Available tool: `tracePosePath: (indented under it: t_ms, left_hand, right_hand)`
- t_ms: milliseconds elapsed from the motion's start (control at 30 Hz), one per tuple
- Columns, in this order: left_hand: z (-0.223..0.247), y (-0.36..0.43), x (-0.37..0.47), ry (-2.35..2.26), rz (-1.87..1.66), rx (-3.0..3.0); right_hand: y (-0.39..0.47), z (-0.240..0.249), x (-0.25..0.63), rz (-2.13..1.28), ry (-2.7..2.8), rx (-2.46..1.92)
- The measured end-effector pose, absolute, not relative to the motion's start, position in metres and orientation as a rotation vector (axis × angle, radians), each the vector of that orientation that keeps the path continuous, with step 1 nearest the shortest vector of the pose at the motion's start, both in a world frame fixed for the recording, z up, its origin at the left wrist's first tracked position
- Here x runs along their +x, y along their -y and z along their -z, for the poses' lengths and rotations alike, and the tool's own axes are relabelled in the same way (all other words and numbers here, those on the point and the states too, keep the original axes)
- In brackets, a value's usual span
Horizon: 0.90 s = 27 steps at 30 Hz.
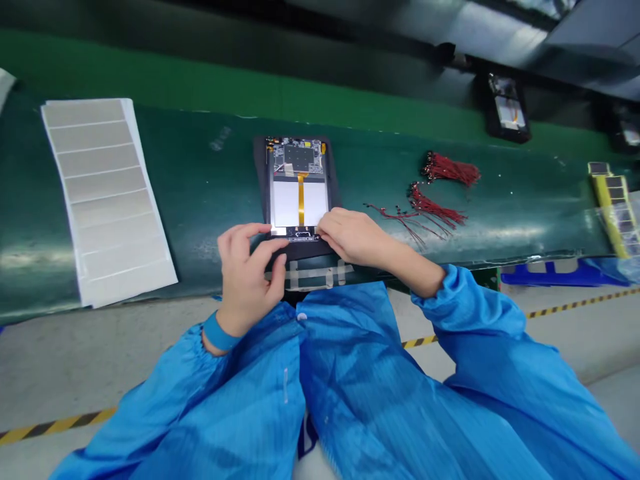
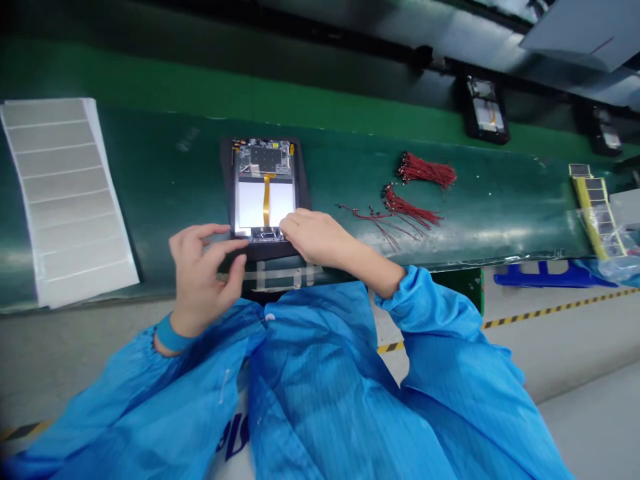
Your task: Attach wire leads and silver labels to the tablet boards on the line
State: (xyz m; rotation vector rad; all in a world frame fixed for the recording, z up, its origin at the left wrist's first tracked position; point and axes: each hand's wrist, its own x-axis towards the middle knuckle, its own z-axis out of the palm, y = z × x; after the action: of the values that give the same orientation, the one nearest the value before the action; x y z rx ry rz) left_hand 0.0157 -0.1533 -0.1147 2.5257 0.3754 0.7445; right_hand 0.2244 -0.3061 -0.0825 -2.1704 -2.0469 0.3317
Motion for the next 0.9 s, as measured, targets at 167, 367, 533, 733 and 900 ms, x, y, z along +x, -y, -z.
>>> tracePosePath:
  t_ms: [167, 367, 533, 733, 900]
  left_hand:
    - [0.131, 0.158, 0.022, -0.172, -0.77, 2.6]
    - [0.135, 0.159, 0.026, -0.113, -0.765, 2.617]
    - [0.134, 0.16, 0.03, -0.091, -0.763, 2.634]
    - [0.136, 0.164, 0.036, -0.056, -0.809, 2.733]
    - [0.139, 0.167, 0.038, -0.054, -0.833, 2.769]
  right_hand:
    - [0.295, 0.078, 0.219, -0.403, 2.126, -2.231]
    - [0.29, 0.074, 0.217, -0.431, 2.192, -2.273]
    - [0.289, 0.072, 0.215, -0.403, 2.242, -2.284]
    - [0.288, 0.069, 0.212, -0.373, 2.265, -2.297]
    - [0.29, 0.07, 0.211, -0.32, 2.251, -2.308]
